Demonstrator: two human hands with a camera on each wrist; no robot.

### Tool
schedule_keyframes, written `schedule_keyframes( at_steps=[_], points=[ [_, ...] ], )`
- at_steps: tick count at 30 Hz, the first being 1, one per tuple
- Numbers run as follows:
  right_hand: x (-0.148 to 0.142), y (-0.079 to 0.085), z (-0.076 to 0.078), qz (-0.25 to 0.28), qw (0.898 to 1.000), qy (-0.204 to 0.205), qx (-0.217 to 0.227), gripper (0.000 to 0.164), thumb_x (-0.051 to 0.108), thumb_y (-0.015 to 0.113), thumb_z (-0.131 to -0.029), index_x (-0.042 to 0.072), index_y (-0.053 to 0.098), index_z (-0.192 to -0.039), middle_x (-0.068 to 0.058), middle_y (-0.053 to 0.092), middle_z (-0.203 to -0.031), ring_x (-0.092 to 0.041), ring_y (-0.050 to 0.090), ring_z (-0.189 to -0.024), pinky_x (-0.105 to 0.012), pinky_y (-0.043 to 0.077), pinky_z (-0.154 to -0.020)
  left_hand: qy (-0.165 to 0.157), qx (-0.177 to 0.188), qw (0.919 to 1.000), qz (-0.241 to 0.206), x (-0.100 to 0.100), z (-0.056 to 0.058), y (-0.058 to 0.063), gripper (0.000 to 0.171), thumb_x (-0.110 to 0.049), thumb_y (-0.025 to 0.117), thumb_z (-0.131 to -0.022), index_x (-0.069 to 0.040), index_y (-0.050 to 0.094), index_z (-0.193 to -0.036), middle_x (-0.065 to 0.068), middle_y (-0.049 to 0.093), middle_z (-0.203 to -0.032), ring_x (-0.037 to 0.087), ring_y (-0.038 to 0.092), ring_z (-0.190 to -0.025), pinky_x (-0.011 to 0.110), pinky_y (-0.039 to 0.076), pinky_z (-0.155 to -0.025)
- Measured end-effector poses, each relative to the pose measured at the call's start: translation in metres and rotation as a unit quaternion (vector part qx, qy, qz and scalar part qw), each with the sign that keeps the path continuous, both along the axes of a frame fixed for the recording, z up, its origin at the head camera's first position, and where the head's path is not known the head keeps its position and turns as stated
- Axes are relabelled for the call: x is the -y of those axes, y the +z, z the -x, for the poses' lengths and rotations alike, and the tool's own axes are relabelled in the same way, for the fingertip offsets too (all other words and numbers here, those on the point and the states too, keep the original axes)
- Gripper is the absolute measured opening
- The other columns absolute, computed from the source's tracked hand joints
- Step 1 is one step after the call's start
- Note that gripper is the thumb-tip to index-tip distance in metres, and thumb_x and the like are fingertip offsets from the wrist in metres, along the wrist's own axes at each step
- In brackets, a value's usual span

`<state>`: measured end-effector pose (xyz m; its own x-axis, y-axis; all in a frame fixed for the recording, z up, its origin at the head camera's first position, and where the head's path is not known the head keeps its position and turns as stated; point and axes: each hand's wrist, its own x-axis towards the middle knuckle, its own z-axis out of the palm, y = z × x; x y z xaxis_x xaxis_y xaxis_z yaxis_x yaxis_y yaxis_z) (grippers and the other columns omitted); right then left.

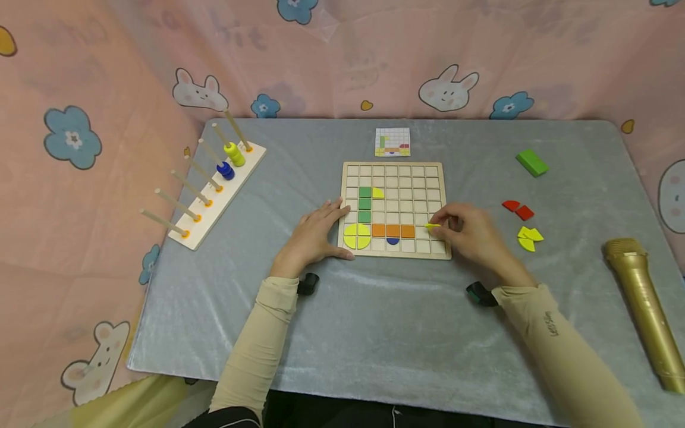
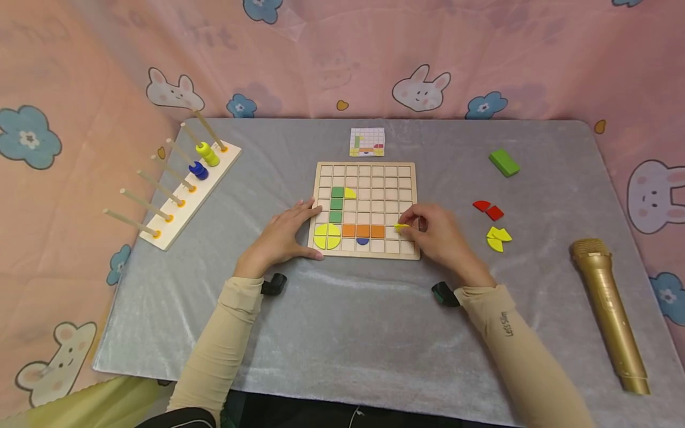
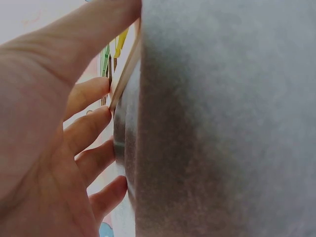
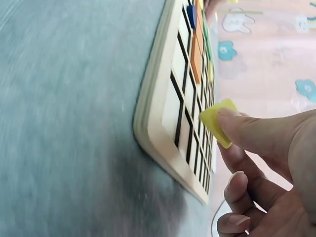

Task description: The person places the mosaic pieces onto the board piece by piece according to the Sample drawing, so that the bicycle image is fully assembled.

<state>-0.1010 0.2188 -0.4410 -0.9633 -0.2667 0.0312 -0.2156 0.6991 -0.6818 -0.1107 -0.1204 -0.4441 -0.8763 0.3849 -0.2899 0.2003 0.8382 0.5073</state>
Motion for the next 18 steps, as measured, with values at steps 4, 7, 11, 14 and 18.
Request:
schedule_keyframes(
  at_steps=[4,7,11,14,18],
  points=[
    [0.007,-0.002,0.002,-0.003,1.000,0.013,0.018,0.010,0.004,0.082,-0.092,0.006,0.080,-0.101,-0.008,0.064,-0.083,-0.022,0.051,-0.080,-0.029,0.040,-0.069,0.000,0.000,1.0000,0.000,0.000,0.000,0.000,0.112,-0.045,0.095,-0.076,-0.021,0.035,-0.168,-0.004,0.017,-0.179,0.024,0.014,-0.167,0.055,0.019,-0.133],
    [0.010,-0.003,0.003,-0.004,0.999,0.018,0.032,0.009,0.004,0.079,-0.094,0.006,0.081,-0.102,-0.010,0.067,-0.088,-0.022,0.052,-0.080,-0.029,0.042,-0.069,0.000,0.001,1.0000,0.000,0.000,0.000,0.000,0.112,-0.045,0.095,-0.076,-0.021,0.035,-0.168,-0.004,0.017,-0.179,0.024,0.014,-0.167,0.055,0.018,-0.133],
    [0.013,-0.003,0.003,-0.003,0.999,0.022,0.049,0.010,0.003,0.075,-0.097,0.006,0.082,-0.104,-0.012,0.068,-0.096,-0.023,0.051,-0.085,-0.031,0.042,-0.072,0.001,0.003,1.0000,0.001,0.000,0.000,0.000,0.112,-0.045,0.095,-0.077,-0.021,0.035,-0.168,-0.004,0.017,-0.179,0.023,0.014,-0.167,0.055,0.018,-0.133],
    [0.013,-0.003,0.005,-0.004,0.998,0.034,0.047,0.010,0.002,0.074,-0.097,0.006,0.082,-0.103,-0.013,0.070,-0.100,-0.024,0.051,-0.088,-0.035,0.042,-0.076,0.002,0.004,1.0000,0.001,0.000,-0.001,0.001,0.112,-0.045,0.095,-0.077,-0.021,0.035,-0.168,-0.004,0.017,-0.179,0.023,0.014,-0.167,0.055,0.018,-0.133],
    [0.015,-0.004,0.007,-0.009,0.998,0.053,0.035,0.010,0.000,0.074,-0.097,0.005,0.082,-0.101,-0.014,0.073,-0.102,-0.026,0.051,-0.091,-0.037,0.040,-0.079,0.005,0.004,1.0000,-0.001,0.000,-0.001,0.002,0.112,-0.044,0.095,-0.077,-0.022,0.035,-0.168,-0.004,0.017,-0.179,0.023,0.013,-0.167,0.054,0.018,-0.133]
  ],
)
